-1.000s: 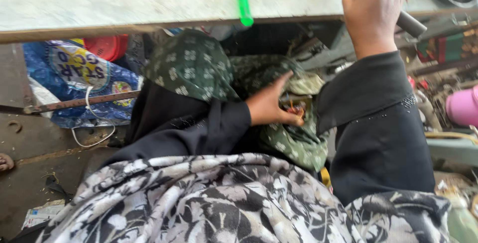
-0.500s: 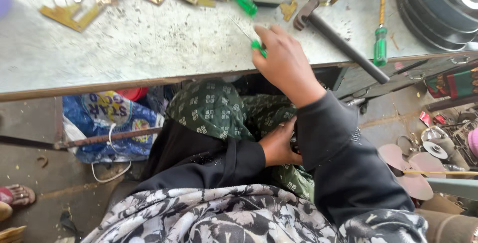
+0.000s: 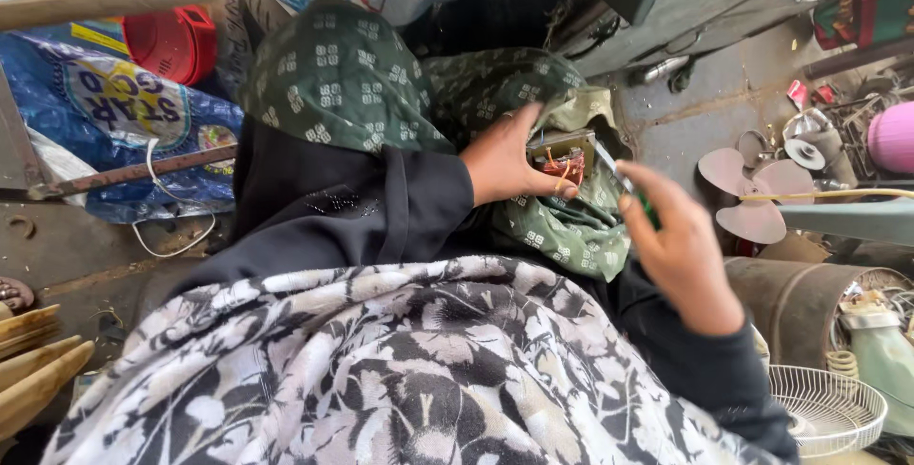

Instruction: The person disassembles a small transformer by hand and using a screwdriver and a hammer.

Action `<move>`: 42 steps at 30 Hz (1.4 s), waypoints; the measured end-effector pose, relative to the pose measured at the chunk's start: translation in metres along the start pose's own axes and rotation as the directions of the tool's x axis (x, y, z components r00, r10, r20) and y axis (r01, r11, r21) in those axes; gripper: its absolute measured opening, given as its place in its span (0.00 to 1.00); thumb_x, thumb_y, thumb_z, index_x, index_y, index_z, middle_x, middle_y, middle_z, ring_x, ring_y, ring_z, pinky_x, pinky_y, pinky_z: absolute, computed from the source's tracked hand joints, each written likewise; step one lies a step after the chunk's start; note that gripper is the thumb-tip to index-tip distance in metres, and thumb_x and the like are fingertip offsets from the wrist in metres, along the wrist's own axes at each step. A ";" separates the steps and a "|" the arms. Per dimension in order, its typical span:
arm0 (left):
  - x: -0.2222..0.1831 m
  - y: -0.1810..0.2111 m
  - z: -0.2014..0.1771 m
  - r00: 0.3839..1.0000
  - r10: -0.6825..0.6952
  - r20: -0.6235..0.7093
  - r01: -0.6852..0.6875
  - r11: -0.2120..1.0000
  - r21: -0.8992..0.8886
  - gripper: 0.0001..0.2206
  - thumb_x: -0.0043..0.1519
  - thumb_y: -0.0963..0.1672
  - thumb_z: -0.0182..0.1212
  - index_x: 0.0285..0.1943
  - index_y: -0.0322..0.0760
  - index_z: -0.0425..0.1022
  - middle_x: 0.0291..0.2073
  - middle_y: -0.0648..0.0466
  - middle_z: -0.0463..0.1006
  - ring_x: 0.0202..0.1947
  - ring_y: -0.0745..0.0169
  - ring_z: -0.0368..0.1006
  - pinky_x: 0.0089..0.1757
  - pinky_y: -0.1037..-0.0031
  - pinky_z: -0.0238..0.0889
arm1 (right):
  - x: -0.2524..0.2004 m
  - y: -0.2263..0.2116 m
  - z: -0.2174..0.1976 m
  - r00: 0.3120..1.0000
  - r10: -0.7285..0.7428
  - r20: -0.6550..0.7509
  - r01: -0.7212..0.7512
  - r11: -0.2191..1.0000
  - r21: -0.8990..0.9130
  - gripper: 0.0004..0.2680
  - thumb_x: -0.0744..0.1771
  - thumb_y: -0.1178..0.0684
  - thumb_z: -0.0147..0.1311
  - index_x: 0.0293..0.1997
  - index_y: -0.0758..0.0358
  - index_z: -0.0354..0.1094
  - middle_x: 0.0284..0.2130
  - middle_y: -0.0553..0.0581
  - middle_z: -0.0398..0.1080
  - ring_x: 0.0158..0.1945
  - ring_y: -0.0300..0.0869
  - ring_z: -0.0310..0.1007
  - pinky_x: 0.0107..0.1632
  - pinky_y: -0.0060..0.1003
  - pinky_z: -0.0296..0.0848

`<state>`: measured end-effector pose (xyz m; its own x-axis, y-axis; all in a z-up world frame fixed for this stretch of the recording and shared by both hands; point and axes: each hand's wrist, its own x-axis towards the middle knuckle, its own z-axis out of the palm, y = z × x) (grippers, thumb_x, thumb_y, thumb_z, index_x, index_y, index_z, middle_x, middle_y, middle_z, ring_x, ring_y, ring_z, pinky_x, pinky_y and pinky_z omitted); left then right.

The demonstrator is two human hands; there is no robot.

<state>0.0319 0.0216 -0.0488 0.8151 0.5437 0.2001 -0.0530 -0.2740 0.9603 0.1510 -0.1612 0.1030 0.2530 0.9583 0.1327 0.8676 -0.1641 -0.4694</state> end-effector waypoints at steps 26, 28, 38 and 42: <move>-0.017 0.025 0.002 0.999 0.039 0.018 -0.041 0.991 0.129 0.43 0.47 0.57 0.79 0.67 0.31 0.67 0.52 0.43 0.73 0.53 0.46 0.74 0.53 0.65 0.68 | -0.017 0.001 0.010 0.999 0.023 -0.035 -0.030 0.978 -0.205 0.15 0.68 0.58 0.58 0.63 0.55 0.71 0.32 0.59 0.68 0.30 0.51 0.69 0.36 0.44 0.68; -0.018 0.024 0.003 0.999 0.046 -0.007 -0.045 0.987 0.154 0.40 0.49 0.56 0.78 0.66 0.32 0.68 0.54 0.43 0.74 0.54 0.45 0.74 0.53 0.64 0.68 | -0.014 0.004 0.013 0.999 0.039 -0.020 -0.042 0.975 -0.219 0.16 0.68 0.58 0.58 0.64 0.55 0.71 0.31 0.60 0.66 0.29 0.52 0.69 0.35 0.45 0.68; -0.014 0.015 0.005 0.998 0.039 -0.054 -0.039 0.999 0.004 0.36 0.52 0.53 0.78 0.65 0.31 0.70 0.53 0.42 0.76 0.55 0.47 0.74 0.55 0.63 0.66 | 0.000 0.033 0.039 0.997 -0.045 -0.067 0.049 0.997 0.056 0.16 0.68 0.64 0.58 0.64 0.62 0.70 0.30 0.58 0.61 0.31 0.44 0.61 0.36 0.38 0.64; -0.011 0.016 0.003 0.998 -0.063 0.001 0.063 0.985 -0.163 0.33 0.51 0.52 0.77 0.62 0.33 0.73 0.52 0.46 0.78 0.53 0.56 0.77 0.53 0.69 0.70 | -0.002 0.044 0.043 0.997 -0.032 -0.073 0.039 0.995 0.089 0.16 0.68 0.64 0.58 0.64 0.64 0.69 0.29 0.58 0.61 0.31 0.42 0.61 0.36 0.36 0.63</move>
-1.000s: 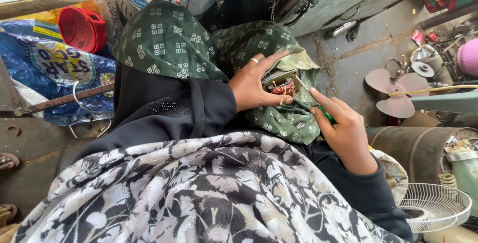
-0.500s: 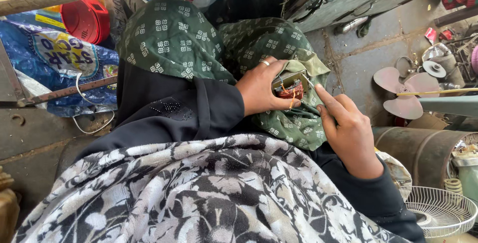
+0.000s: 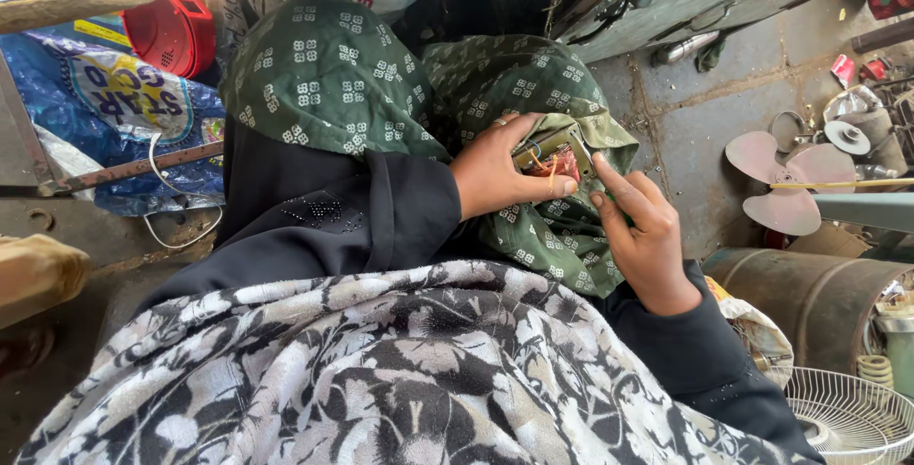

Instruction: The person disassembles a small transformer by hand and using a screwdriver and a hammer.

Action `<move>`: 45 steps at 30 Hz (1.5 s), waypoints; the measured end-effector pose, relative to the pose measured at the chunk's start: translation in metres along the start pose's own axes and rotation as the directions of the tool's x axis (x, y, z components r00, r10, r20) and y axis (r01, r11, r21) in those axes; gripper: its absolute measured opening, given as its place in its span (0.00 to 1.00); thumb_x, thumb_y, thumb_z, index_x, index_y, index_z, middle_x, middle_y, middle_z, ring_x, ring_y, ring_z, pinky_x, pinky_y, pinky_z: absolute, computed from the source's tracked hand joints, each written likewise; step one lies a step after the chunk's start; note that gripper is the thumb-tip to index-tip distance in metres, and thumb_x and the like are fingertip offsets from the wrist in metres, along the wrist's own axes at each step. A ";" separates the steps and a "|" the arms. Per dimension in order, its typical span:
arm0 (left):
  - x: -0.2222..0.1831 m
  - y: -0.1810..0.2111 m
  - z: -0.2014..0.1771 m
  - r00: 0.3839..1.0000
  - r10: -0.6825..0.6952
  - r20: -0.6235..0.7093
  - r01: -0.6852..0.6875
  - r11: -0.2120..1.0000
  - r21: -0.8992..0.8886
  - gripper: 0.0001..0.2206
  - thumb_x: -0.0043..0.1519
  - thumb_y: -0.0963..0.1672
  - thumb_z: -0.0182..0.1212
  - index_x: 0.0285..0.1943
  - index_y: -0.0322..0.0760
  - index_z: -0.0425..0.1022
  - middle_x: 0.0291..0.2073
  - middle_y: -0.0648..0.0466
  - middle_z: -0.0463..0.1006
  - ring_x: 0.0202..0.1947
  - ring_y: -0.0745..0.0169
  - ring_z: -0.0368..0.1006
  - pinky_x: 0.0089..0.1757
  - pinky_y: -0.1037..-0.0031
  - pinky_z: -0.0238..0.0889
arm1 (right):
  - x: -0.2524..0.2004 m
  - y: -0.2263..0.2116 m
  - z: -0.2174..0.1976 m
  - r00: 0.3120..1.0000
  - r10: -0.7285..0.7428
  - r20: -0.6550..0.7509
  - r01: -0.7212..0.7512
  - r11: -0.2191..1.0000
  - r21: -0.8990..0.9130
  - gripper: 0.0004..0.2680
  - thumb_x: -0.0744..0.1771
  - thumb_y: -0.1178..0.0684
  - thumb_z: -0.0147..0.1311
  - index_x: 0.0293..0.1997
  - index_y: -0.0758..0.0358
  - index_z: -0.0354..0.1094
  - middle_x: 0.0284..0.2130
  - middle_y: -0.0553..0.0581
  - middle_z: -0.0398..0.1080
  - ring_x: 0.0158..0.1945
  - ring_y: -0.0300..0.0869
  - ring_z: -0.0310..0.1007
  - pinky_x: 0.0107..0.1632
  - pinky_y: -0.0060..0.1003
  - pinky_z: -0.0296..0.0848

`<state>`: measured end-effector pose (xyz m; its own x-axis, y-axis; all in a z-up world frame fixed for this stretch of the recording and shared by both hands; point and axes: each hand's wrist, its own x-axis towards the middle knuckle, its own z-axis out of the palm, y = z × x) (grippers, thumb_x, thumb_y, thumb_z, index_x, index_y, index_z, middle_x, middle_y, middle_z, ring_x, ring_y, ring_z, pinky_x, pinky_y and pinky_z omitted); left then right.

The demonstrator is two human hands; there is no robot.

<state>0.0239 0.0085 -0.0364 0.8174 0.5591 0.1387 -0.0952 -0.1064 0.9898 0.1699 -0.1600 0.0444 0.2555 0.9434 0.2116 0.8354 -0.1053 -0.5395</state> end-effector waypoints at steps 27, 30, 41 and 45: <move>-0.007 0.000 0.013 0.997 0.008 -0.077 -0.017 0.993 -0.115 0.37 0.52 0.54 0.76 0.65 0.30 0.70 0.56 0.44 0.76 0.58 0.55 0.74 0.58 0.68 0.66 | -0.006 0.000 0.002 0.999 -0.013 -0.042 0.011 0.999 -0.054 0.16 0.68 0.64 0.59 0.64 0.62 0.70 0.29 0.57 0.60 0.30 0.41 0.60 0.36 0.36 0.64; -0.008 0.006 0.012 0.997 0.010 -0.080 -0.010 1.000 0.001 0.38 0.51 0.55 0.76 0.66 0.30 0.70 0.54 0.42 0.76 0.56 0.52 0.74 0.57 0.67 0.66 | -0.004 -0.011 -0.002 0.999 0.007 -0.044 -0.012 0.995 -0.100 0.16 0.68 0.63 0.59 0.64 0.60 0.70 0.29 0.58 0.61 0.29 0.43 0.61 0.35 0.37 0.64; -0.014 0.022 0.007 1.000 -0.016 -0.017 0.021 0.961 0.276 0.43 0.50 0.58 0.73 0.69 0.30 0.65 0.55 0.43 0.75 0.54 0.46 0.75 0.52 0.64 0.68 | -0.012 -0.025 -0.011 0.998 0.017 -0.059 -0.027 0.984 -0.176 0.15 0.68 0.62 0.59 0.63 0.57 0.72 0.31 0.58 0.66 0.29 0.43 0.66 0.36 0.38 0.67; -0.013 0.021 0.010 0.999 -0.017 -0.029 0.022 0.984 0.177 0.39 0.54 0.58 0.71 0.67 0.29 0.66 0.55 0.41 0.76 0.56 0.45 0.75 0.54 0.64 0.68 | -0.009 -0.006 0.010 0.996 -0.023 -0.089 0.024 1.000 0.010 0.16 0.68 0.65 0.57 0.65 0.63 0.69 0.31 0.57 0.64 0.31 0.40 0.63 0.37 0.35 0.65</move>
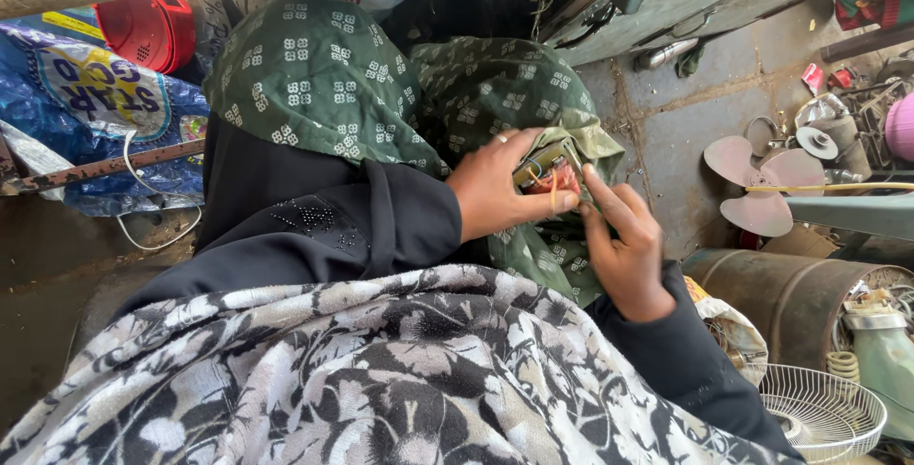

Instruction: The person disassembles a small transformer by hand and using a screwdriver and a hammer.

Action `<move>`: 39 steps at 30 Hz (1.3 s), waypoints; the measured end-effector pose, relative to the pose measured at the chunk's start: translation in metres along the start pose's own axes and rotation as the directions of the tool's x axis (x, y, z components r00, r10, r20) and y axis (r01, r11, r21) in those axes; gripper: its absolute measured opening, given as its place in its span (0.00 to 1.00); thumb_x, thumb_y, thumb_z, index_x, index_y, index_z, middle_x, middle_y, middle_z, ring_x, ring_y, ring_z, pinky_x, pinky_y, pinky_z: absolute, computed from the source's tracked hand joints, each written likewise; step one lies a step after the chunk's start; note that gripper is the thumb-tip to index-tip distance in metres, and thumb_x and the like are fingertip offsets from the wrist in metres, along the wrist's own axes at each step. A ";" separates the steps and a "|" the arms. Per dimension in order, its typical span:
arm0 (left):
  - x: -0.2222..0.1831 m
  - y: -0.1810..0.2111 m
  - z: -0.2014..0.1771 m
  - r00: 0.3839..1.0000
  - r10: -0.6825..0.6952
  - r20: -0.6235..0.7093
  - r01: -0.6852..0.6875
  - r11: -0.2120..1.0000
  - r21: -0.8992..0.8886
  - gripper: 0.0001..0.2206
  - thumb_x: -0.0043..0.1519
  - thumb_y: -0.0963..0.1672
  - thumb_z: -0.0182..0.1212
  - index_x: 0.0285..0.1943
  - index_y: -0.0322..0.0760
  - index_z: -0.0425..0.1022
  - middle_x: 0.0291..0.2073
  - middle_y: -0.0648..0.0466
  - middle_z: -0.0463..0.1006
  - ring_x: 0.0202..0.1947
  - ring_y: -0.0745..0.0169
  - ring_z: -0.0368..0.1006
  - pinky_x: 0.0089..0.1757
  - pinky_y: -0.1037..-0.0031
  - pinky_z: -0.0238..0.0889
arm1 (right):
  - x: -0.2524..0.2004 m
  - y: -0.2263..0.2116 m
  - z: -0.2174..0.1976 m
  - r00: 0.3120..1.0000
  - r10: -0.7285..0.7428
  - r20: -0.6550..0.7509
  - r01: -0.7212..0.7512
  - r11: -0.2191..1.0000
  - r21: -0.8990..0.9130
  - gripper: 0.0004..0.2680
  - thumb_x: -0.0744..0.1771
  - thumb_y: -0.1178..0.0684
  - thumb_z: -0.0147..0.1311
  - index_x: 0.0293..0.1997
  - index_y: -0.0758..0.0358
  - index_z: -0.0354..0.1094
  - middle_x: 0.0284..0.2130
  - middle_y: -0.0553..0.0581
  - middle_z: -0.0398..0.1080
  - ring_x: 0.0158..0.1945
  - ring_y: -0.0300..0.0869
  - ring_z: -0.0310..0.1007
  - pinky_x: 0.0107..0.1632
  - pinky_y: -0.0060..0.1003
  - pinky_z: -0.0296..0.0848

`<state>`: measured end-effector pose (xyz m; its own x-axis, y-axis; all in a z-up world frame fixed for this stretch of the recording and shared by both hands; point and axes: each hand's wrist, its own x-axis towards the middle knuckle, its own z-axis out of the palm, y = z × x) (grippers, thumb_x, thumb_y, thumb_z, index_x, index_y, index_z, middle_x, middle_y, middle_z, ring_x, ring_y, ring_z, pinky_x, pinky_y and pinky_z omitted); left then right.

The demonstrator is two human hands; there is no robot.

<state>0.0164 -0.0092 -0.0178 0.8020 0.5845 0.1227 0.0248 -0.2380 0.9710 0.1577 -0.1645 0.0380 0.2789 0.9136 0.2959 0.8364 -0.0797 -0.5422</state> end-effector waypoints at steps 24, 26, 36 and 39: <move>0.007 -0.016 0.019 0.981 -0.181 0.076 0.186 0.737 -0.650 0.28 0.57 0.47 0.72 0.63 0.29 0.68 0.49 0.52 0.79 0.47 0.71 0.75 0.48 0.77 0.72 | -0.015 0.016 0.034 0.968 0.250 0.002 -0.237 0.916 0.323 0.17 0.72 0.63 0.50 0.71 0.66 0.60 0.54 0.56 0.70 0.56 0.37 0.68 0.60 0.32 0.68; 0.007 -0.014 0.018 0.987 -0.148 0.057 0.151 0.764 -0.628 0.29 0.56 0.47 0.73 0.63 0.30 0.68 0.50 0.52 0.79 0.49 0.70 0.75 0.49 0.76 0.71 | -0.012 0.014 0.029 0.972 0.232 0.034 -0.231 0.918 0.322 0.17 0.72 0.63 0.50 0.72 0.67 0.59 0.55 0.57 0.70 0.57 0.38 0.68 0.61 0.34 0.67; 0.004 -0.004 -0.002 0.997 0.060 0.055 -0.063 0.996 0.059 0.43 0.47 0.56 0.77 0.70 0.35 0.65 0.54 0.44 0.73 0.54 0.44 0.73 0.53 0.64 0.66 | -0.010 0.004 -0.058 0.885 0.380 0.269 -0.423 0.898 0.124 0.08 0.71 0.62 0.52 0.57 0.67 0.65 0.41 0.60 0.73 0.42 0.39 0.71 0.47 0.33 0.71; 0.002 -0.001 -0.003 0.990 0.118 0.077 -0.125 0.987 0.100 0.44 0.47 0.56 0.78 0.70 0.36 0.63 0.55 0.43 0.73 0.54 0.43 0.73 0.53 0.63 0.66 | -0.012 0.008 -0.039 0.973 0.192 0.125 -0.215 0.955 0.204 0.05 0.70 0.64 0.53 0.51 0.67 0.65 0.45 0.58 0.70 0.46 0.38 0.69 0.50 0.31 0.69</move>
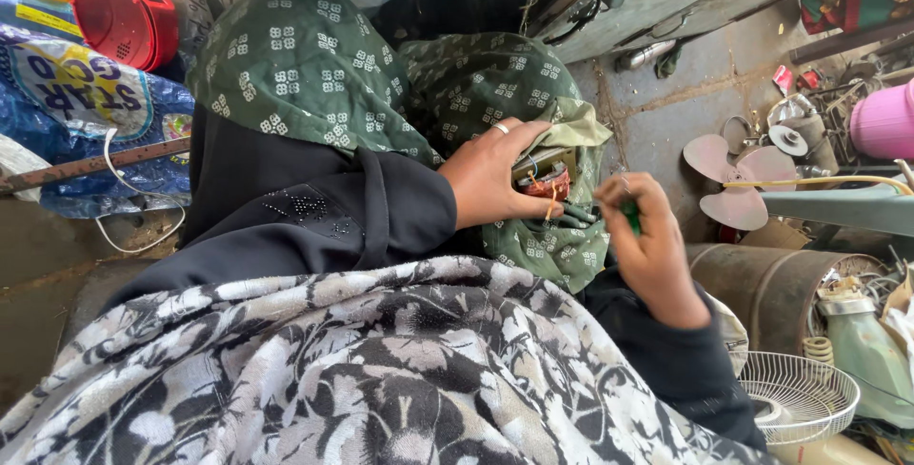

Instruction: The person disassembles a small transformer by hand and using a screwdriver and a hammer.

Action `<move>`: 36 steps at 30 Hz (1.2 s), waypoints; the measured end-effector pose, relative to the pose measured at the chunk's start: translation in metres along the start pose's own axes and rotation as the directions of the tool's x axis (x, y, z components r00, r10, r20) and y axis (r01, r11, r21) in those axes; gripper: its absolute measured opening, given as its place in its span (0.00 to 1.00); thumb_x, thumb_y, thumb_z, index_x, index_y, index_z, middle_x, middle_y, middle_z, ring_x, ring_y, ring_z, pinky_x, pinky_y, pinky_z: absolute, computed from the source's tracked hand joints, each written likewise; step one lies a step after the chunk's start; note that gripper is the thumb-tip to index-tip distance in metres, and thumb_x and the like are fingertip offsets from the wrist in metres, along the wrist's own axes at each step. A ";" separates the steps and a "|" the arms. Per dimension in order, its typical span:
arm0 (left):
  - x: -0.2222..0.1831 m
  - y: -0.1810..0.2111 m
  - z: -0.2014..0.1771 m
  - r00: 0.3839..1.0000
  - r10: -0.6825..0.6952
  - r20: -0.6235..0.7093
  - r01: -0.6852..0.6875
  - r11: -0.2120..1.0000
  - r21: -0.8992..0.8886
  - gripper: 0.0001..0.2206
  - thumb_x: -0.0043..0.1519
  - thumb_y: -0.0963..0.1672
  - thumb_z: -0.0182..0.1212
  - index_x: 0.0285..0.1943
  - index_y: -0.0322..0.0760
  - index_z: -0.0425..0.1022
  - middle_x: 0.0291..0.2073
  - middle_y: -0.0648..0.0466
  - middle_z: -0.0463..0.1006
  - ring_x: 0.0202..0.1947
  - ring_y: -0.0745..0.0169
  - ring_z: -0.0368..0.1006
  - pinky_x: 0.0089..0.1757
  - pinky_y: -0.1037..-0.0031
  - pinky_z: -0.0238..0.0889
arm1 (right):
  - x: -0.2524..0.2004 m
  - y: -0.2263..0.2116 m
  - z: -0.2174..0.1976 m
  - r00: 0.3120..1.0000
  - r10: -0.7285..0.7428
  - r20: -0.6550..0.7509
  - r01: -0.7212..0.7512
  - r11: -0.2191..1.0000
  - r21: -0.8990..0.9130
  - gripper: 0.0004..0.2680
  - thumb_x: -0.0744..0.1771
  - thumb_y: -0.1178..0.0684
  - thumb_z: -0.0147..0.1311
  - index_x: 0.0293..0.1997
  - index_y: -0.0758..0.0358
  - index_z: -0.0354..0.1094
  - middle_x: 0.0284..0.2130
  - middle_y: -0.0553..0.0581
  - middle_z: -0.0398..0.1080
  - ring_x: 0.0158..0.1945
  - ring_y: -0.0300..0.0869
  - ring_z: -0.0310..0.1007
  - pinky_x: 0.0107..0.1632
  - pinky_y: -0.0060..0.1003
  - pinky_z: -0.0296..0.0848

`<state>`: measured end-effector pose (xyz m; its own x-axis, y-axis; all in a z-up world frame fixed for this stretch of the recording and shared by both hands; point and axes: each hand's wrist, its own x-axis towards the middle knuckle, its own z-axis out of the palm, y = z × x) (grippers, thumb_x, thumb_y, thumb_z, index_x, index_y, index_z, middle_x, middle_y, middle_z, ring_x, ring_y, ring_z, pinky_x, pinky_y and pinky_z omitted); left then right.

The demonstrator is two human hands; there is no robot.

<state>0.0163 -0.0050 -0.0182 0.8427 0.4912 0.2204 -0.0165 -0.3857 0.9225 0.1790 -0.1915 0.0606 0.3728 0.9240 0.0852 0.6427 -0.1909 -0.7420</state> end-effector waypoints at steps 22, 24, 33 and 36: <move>-0.002 0.010 -0.020 0.933 0.318 0.166 -0.327 0.945 0.027 0.35 0.51 0.49 0.77 0.70 0.48 0.66 0.51 0.45 0.74 0.46 0.43 0.76 0.45 0.61 0.71 | 0.011 -0.033 -0.028 0.963 -0.186 0.194 0.250 0.887 -0.388 0.16 0.65 0.66 0.54 0.59 0.60 0.73 0.36 0.55 0.74 0.39 0.48 0.69 0.46 0.42 0.65; -0.003 0.009 -0.020 0.936 0.306 0.173 -0.317 0.947 0.043 0.36 0.50 0.49 0.77 0.70 0.48 0.66 0.51 0.45 0.73 0.46 0.43 0.76 0.44 0.61 0.71 | 0.011 -0.034 -0.028 0.967 -0.178 0.184 0.240 0.879 -0.411 0.15 0.65 0.65 0.55 0.58 0.59 0.74 0.35 0.55 0.74 0.38 0.48 0.68 0.46 0.42 0.65; -0.002 0.009 -0.022 0.941 0.275 0.194 -0.294 0.953 0.074 0.38 0.49 0.49 0.77 0.71 0.50 0.66 0.54 0.45 0.73 0.47 0.43 0.76 0.45 0.61 0.71 | 0.010 -0.028 -0.030 0.970 -0.154 0.189 0.219 0.891 -0.397 0.14 0.66 0.64 0.56 0.58 0.59 0.75 0.35 0.57 0.72 0.39 0.49 0.70 0.45 0.42 0.66; -0.003 0.008 -0.022 0.940 0.281 0.191 -0.301 0.950 0.085 0.38 0.49 0.49 0.77 0.71 0.51 0.66 0.54 0.45 0.72 0.47 0.43 0.76 0.45 0.61 0.71 | 0.012 -0.028 -0.031 0.969 -0.146 0.199 0.215 0.898 -0.384 0.15 0.66 0.64 0.56 0.58 0.59 0.74 0.34 0.58 0.71 0.38 0.50 0.70 0.44 0.42 0.66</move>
<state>0.0021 0.0072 -0.0044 0.8907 0.2042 0.4062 -0.2239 -0.5805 0.7829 0.1859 -0.1857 0.1025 0.1337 0.9893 0.0586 0.9141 -0.1003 -0.3930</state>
